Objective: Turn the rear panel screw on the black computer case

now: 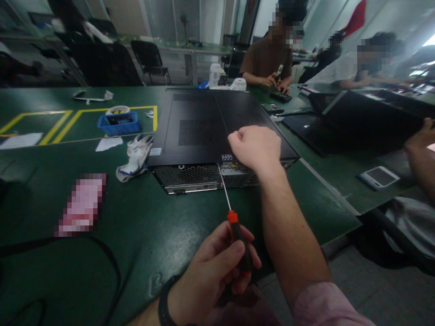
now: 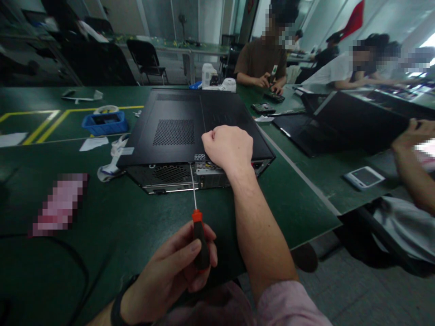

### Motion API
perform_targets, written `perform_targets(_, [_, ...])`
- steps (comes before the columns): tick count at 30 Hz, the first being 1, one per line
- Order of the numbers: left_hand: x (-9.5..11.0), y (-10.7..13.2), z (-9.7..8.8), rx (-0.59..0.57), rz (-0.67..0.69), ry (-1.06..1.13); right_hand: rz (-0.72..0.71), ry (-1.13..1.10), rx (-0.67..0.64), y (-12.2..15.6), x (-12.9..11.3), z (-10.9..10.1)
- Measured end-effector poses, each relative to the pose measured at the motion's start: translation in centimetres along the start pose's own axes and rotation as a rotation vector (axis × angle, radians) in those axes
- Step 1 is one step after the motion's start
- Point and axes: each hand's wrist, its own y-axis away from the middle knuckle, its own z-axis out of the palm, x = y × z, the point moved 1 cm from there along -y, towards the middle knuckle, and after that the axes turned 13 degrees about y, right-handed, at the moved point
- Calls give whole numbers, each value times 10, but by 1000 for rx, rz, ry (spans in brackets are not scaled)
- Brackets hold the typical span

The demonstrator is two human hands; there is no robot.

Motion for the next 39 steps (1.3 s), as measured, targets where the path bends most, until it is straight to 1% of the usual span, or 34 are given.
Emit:
perform_targets(17, [4,0,6,72,-4,-141,-10,5,-3,1,1,-1])
perform_targets(22, [5,-1,7,90,21,-192,-7,1,-3,1,0,-1])
perform_targets(33, [6,-1,9,98,3,-164,-8,9,-2,0,0,-1])
perform_targets(39, [5,-2,7,96,26,-119,-17,8,6,1,1,0])
